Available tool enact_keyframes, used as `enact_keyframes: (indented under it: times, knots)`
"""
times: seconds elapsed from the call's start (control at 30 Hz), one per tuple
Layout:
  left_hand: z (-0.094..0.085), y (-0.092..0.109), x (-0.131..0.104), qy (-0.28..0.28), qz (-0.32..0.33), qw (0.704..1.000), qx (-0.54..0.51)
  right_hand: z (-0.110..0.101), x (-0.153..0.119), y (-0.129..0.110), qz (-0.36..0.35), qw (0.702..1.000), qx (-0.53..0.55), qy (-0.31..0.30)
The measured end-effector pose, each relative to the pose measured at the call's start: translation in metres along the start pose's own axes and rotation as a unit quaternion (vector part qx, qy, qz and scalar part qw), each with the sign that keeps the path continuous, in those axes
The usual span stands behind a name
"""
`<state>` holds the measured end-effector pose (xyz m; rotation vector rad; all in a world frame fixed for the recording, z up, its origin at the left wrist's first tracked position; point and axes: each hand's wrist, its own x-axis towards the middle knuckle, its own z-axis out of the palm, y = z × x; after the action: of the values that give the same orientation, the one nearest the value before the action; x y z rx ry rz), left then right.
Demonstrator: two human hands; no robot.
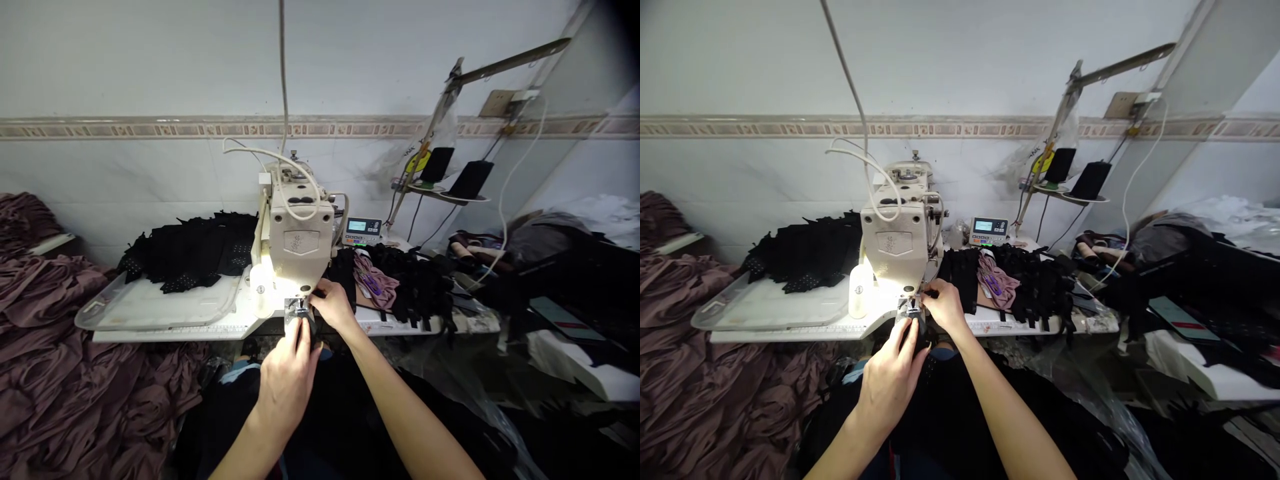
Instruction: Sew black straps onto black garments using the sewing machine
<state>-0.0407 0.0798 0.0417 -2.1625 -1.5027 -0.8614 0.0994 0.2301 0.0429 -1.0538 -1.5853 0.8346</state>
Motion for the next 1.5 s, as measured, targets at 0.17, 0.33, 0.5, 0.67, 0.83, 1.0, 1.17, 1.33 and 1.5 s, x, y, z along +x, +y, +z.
enact_keyframes:
  times: [0.17,0.33,0.5,0.67,0.83,1.0,1.17,1.33,1.5]
  knots:
    - [-0.005,-0.001,-0.001,-0.014,-0.009,1.000,-0.016,0.001,-0.010,0.010,0.046,0.997,0.050,0.031]
    - [-0.021,-0.024,-0.034,0.018,-0.059,0.989,-0.135,-0.001,-0.068,0.020,0.121,0.987,0.095,0.047]
    - [-0.024,-0.073,-0.080,-0.102,-0.120,0.960,-0.232,-0.023,-0.127,0.019,0.233,0.945,0.182,-0.142]
    - [-0.018,-0.114,-0.096,-0.216,-0.163,0.910,-0.314,-0.052,-0.125,0.007,0.265,0.948,0.148,-0.096]
    - [-0.015,-0.130,-0.103,-0.312,-0.351,0.718,-0.514,-0.062,-0.123,-0.002,0.236,0.956,0.119,-0.124]
    - [-0.016,-0.131,-0.119,-0.194,-0.476,0.653,-0.556,-0.084,-0.141,0.002,0.273,0.942,0.122,-0.156]
    - [-0.017,-0.108,-0.115,-0.127,-0.512,0.624,-0.576,-0.119,-0.146,0.022,0.293,0.915,-0.014,-0.277]
    - [-0.020,-0.067,-0.101,-0.193,-0.467,0.634,-0.585,-0.090,-0.153,0.009,0.259,0.928,-0.088,-0.255]
    - [-0.023,-0.038,-0.083,-0.237,-0.372,0.707,-0.553,-0.011,-0.163,-0.034,0.136,0.972,0.062,-0.182]
